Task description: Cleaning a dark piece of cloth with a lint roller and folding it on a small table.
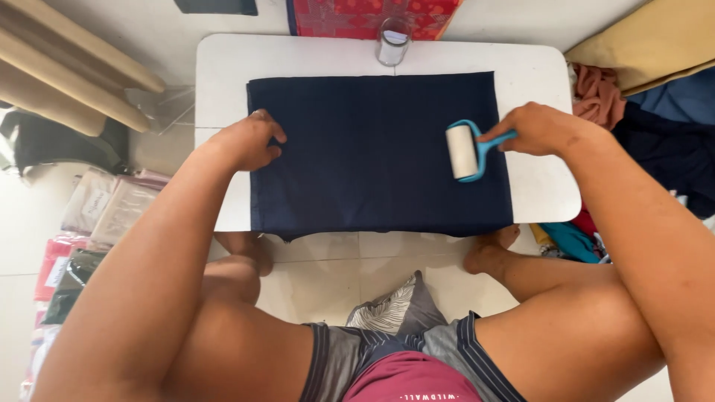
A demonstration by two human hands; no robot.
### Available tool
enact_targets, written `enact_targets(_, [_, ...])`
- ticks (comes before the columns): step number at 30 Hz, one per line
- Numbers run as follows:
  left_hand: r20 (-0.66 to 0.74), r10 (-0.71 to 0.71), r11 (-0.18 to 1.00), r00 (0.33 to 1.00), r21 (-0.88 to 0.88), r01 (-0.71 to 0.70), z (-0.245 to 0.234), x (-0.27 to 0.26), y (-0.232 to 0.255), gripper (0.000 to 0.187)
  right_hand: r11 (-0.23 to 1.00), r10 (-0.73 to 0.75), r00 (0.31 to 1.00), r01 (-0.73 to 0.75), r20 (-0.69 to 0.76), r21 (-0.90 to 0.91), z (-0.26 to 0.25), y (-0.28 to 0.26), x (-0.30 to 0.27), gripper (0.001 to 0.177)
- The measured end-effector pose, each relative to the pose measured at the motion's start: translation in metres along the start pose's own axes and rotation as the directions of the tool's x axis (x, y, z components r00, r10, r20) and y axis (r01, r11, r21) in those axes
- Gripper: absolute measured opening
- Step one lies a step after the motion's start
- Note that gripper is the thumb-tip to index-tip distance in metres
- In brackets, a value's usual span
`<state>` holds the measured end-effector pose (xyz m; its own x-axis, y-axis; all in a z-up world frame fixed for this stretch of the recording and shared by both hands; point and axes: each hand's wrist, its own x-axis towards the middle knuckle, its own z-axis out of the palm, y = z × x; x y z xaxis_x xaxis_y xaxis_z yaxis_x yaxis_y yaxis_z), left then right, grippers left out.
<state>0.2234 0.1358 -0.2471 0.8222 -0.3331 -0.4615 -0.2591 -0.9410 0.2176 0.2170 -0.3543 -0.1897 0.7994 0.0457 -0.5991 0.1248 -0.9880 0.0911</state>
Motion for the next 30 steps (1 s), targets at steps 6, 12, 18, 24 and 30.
enact_targets(6, [-0.087, -0.034, 0.999, 0.996, -0.039, 0.031, -0.009, 0.001, -0.006, 0.035, 0.861, -0.508, 0.85, 0.508, -0.139, -0.043, 0.003, -0.116, 0.019, 0.033])
enact_targets(12, [-0.062, -0.051, 0.997, 0.997, -0.065, 0.047, -0.019, -0.002, -0.001, 0.037, 0.77, -0.637, 0.715, 0.6, -0.288, -0.215, 0.023, -0.24, 0.027, 0.042])
enact_targets(18, [-0.069, -0.012, 0.996, 0.998, -0.092, 0.006, -0.005, 0.006, -0.015, 0.048, 0.677, -0.699, 0.613, 0.734, -0.368, -0.063, 0.036, -0.289, 0.048, 0.049])
enact_targets(24, [-0.045, -0.078, 0.983, 0.996, -0.17, 0.07, 0.011, 0.005, -0.011, 0.084, 0.689, -0.717, 0.658, 0.719, -0.231, -0.089, 0.016, -0.254, 0.044, 0.064])
enact_targets(30, [-0.012, -0.048, 0.998, 0.999, -0.046, 0.048, 0.053, 0.006, -0.019, 0.092, 0.788, -0.605, 0.783, 0.615, -0.143, 0.036, -0.005, -0.14, 0.025, 0.061])
